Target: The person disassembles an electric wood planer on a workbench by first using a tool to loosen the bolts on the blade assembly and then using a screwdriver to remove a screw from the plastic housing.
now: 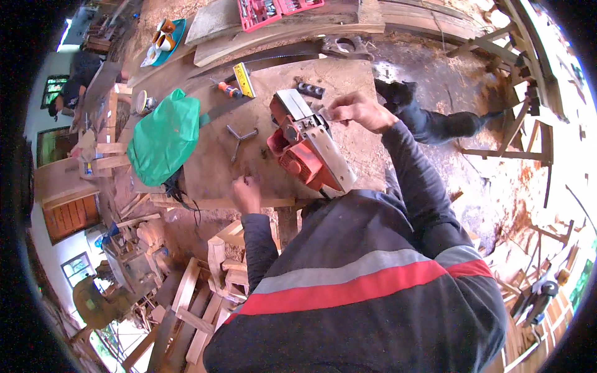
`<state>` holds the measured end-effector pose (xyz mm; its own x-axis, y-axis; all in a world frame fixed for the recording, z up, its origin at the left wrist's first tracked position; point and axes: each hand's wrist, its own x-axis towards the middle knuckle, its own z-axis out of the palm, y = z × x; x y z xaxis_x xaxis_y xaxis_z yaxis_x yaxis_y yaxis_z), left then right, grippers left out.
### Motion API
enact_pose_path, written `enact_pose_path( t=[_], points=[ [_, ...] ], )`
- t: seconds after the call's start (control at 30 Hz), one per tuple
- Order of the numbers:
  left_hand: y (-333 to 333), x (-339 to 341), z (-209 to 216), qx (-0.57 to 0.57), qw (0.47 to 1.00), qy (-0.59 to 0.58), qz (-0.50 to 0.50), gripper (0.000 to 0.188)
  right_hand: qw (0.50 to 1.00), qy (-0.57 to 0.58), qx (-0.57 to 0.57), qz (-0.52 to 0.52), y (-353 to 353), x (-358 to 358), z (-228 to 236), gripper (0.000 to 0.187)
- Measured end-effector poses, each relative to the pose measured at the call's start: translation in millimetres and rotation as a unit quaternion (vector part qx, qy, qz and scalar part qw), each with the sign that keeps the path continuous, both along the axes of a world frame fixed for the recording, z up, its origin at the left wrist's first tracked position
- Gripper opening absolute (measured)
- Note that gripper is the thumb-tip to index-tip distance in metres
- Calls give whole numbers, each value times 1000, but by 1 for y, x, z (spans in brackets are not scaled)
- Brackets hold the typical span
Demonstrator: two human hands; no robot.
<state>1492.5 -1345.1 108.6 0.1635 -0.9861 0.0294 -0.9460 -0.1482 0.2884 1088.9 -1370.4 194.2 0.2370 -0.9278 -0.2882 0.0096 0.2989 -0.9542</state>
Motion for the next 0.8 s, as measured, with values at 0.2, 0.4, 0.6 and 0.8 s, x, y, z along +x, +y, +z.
enact_pose_path(
  t=[0.2, 0.4, 0.6, 0.8],
  points=[
    [-3, -1, 33, -5, 974, 206, 96, 29, 994, 52, 11, -95, 48, -24, -9, 38],
    [-6, -117, 135, -15, 811, 579, -86, 26, 961, 147, -110, -206, 66, 15, 49, 28],
    [-9, -184, 172, 188, 741, 628, -146, 28, 800, 402, -419, -151, 66, 30, 103, 23],
    [-8, -193, 181, 262, 658, 686, -166, 30, 784, 433, -424, -132, 82, 22, 95, 26]
  ],
)
